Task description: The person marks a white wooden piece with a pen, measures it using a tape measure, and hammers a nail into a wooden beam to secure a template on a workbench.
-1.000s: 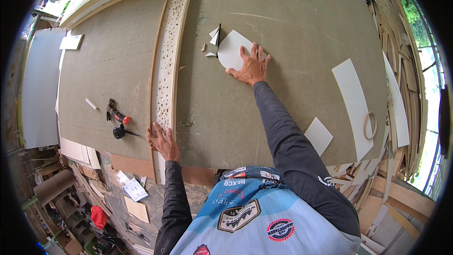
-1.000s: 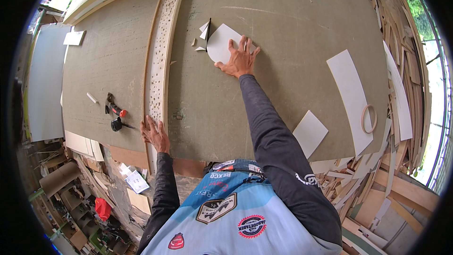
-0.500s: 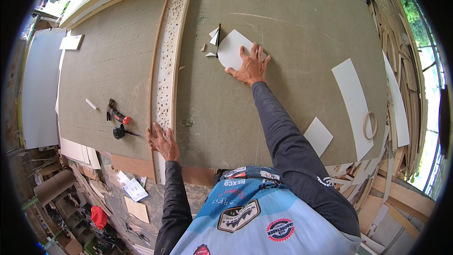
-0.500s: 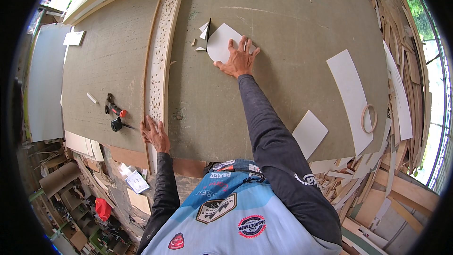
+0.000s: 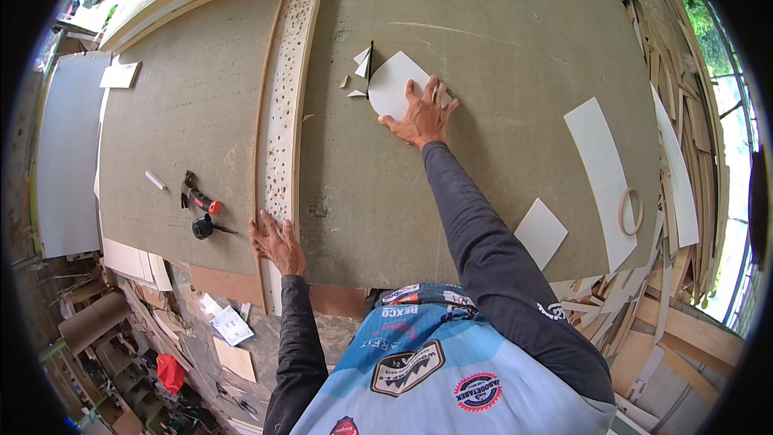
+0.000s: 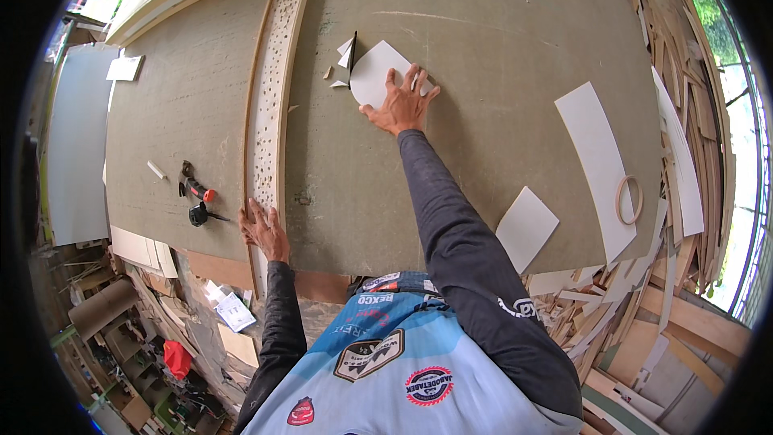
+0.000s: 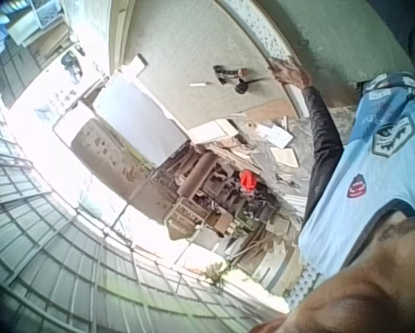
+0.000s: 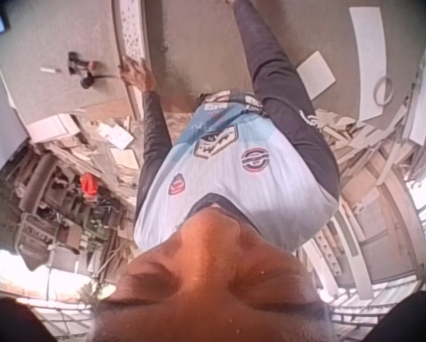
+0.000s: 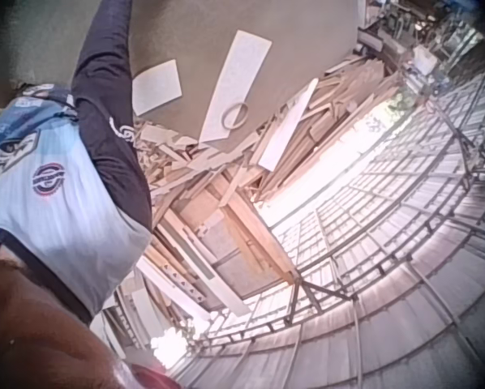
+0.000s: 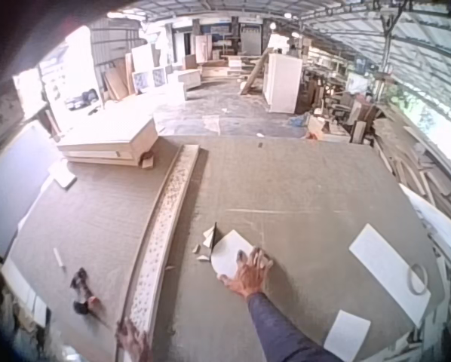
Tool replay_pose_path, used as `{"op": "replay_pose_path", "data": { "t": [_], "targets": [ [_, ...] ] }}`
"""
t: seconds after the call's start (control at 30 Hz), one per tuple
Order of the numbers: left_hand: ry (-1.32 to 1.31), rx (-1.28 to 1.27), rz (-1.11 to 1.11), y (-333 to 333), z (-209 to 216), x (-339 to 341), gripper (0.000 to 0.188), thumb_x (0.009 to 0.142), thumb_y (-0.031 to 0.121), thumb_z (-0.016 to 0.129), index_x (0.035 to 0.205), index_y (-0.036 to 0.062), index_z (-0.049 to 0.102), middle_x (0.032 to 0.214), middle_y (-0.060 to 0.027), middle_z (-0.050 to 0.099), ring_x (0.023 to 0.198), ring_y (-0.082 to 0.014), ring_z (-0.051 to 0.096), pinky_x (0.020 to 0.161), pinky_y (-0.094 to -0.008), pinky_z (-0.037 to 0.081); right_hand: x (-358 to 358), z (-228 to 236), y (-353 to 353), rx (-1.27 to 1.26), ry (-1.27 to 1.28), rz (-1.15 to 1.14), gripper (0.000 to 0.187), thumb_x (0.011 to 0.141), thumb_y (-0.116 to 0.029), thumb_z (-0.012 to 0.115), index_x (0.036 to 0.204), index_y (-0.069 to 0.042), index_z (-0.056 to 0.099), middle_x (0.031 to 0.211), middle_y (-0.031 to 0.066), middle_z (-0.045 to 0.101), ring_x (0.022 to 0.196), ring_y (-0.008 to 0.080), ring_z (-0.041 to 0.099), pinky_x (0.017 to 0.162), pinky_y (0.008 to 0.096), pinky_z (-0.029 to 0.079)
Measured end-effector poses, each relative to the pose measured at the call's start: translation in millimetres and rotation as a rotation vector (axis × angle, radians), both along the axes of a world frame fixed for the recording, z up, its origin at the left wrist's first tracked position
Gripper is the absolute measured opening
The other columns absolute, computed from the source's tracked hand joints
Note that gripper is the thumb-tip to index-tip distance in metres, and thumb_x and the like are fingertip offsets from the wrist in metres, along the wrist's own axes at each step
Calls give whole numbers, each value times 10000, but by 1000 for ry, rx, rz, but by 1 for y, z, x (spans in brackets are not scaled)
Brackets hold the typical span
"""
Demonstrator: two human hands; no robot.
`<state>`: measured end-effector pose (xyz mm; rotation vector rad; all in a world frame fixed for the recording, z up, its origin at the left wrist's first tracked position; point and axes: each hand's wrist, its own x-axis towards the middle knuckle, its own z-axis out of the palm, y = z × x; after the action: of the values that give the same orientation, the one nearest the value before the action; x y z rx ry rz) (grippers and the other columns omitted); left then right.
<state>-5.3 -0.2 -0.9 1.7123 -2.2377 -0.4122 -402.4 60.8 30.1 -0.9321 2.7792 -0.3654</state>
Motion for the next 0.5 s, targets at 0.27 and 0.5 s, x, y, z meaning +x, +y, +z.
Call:
{"op": "replay_pose_path", "data": {
  "t": [0.27, 0.5],
  "targets": [
    [11, -3, 1, -1, -3, 1, 696, 981, 527, 484, 1562, 162, 363, 1609, -257, 194, 1481, -422, 178, 1177, -582, 78, 3, -3, -2, 18, -25, -19, 1074, 658, -633, 781, 1525, -130, 396, 1593, 299, 195, 1481, 482, 185, 1099, 780, 153],
    [3, -3, 3, 0, -1, 0, 691, 982, 524, 483, 1562, 168, 364, 1609, -257, 196, 1482, -420, 178, 1174, -587, 69, 4, -7, -4, 10, -16, -39, 1077, 655, -634, 788, 1523, -129, 399, 1591, 297, 188, 1476, 479, 193, 1096, 782, 159]
  ]
}}
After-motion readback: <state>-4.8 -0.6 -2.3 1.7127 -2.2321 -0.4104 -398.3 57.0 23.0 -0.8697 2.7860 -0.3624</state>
